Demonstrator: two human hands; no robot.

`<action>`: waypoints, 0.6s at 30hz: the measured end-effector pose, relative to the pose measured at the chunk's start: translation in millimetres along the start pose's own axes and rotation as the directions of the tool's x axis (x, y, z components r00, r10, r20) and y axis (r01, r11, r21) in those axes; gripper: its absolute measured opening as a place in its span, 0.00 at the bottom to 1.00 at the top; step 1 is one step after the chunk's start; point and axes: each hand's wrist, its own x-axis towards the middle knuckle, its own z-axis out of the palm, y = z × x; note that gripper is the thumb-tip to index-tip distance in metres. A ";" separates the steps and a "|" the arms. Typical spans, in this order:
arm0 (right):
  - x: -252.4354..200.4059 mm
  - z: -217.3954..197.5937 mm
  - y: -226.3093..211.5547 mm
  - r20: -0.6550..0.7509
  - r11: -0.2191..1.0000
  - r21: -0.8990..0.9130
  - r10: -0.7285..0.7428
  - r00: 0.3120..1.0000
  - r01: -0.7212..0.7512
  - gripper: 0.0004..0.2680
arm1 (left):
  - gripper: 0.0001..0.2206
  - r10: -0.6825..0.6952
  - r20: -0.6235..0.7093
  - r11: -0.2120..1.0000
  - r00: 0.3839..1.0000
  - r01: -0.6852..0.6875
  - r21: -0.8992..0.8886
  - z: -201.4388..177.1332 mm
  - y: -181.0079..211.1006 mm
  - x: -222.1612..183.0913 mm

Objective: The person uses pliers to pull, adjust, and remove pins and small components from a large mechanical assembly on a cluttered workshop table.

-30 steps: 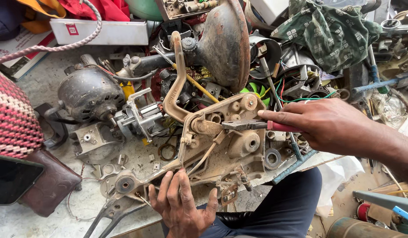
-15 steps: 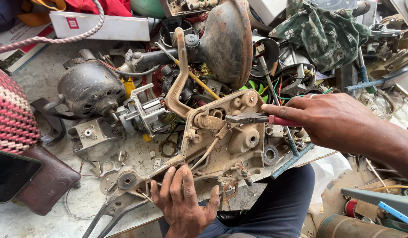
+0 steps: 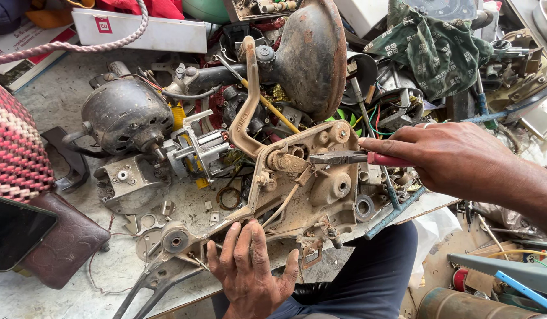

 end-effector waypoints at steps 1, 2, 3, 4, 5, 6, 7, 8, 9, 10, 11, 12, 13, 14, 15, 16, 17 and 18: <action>-0.3 -1.8 -0.6 0.001 1.000 -0.001 0.000 1.000 0.000 0.35 | 0.38 0.002 0.002 1.000 1.000 -0.002 -0.003 0.0 -0.3 0.0; -1.0 -4.1 -0.7 0.087 0.997 -0.046 0.064 0.994 -0.060 0.33 | 0.38 0.003 0.004 1.000 1.000 -0.003 -0.005 0.2 -0.4 0.0; -1.3 -5.7 -1.0 0.171 0.989 -0.098 0.129 0.977 -0.113 0.31 | 0.38 0.001 0.002 1.000 1.000 -0.001 -0.005 0.3 -0.5 -0.2; -1.7 -6.7 -0.8 0.171 0.989 -0.100 0.129 0.977 -0.113 0.31 | 0.38 0.001 0.005 1.000 1.000 -0.001 0.001 0.6 -0.4 -0.3; -2.3 -7.1 0.4 0.110 0.994 -0.066 0.091 0.990 -0.084 0.30 | 0.38 0.001 0.008 1.000 1.000 -0.001 0.007 0.8 -0.2 -0.4; -2.7 -6.6 1.1 0.047 0.998 -0.034 0.055 0.997 -0.054 0.30 | 0.38 0.000 0.008 1.000 1.000 -0.001 0.006 0.7 -0.3 -0.7; -3.1 -5.6 1.3 0.047 0.998 -0.034 0.055 0.997 -0.054 0.30 | 0.37 0.000 0.011 1.000 1.000 0.000 0.005 0.6 -0.4 -0.9; -3.7 -4.3 0.8 0.029 0.998 -0.049 0.034 0.999 -0.033 0.34 | 0.37 0.000 0.015 1.000 1.000 0.000 0.004 0.5 -0.6 -1.2; -4.2 -3.5 0.2 0.011 0.998 -0.065 0.013 1.000 -0.012 0.38 | 0.37 0.000 0.016 1.000 1.000 0.000 0.003 0.7 -0.8 -1.5; -4.3 -3.3 -0.4 0.012 0.998 -0.065 0.013 1.000 -0.012 0.38 | 0.37 -0.002 0.020 1.000 1.000 0.002 -0.001 1.0 -0.7 -1.8; -4.3 -3.4 -1.4 0.036 0.995 -0.096 0.021 0.999 -0.017 0.38 | 0.37 -0.004 0.023 1.000 1.000 0.004 -0.005 1.2 -0.9 -2.0; -4.2 -3.7 -2.4 0.060 0.992 -0.128 0.029 0.998 -0.021 0.38 | 0.37 -0.005 0.024 1.000 1.000 0.005 -0.005 1.4 -1.0 -2.3; -4.7 -4.1 -2.9 0.062 0.992 -0.128 0.028 0.998 -0.019 0.38 | 0.37 0.000 0.017 1.000 1.000 0.000 -0.006 1.9 -1.1 -2.3; -5.2 -4.4 -3.0 0.083 0.989 -0.147 0.040 0.996 -0.027 0.36 | 0.38 0.006 0.009 1.000 1.000 -0.006 -0.007 2.1 -1.4 -2.1; -5.2 -4.3 -3.1 0.104 0.985 -0.167 0.052 0.993 -0.034 0.35 | 0.38 0.005 0.009 1.000 1.000 -0.005 -0.007 1.8 -1.5 -2.2; -4.5 -4.1 -3.0 0.105 0.985 -0.167 0.052 0.993 -0.034 0.35 | 0.38 0.004 0.015 1.000 1.000 -0.004 -0.007 1.2 -1.7 -2.3; -3.5 -4.2 -2.9 0.078 0.991 -0.133 0.031 0.996 -0.020 0.34 | 0.38 0.003 0.020 1.000 1.000 -0.003 -0.007 1.1 -1.8 -2.2; -3.1 -4.5 -3.3 0.051 0.995 -0.099 0.011 0.999 -0.006 0.32 | 0.38 0.003 0.022 1.000 1.000 -0.002 -0.008 1.4 -2.0 -1.9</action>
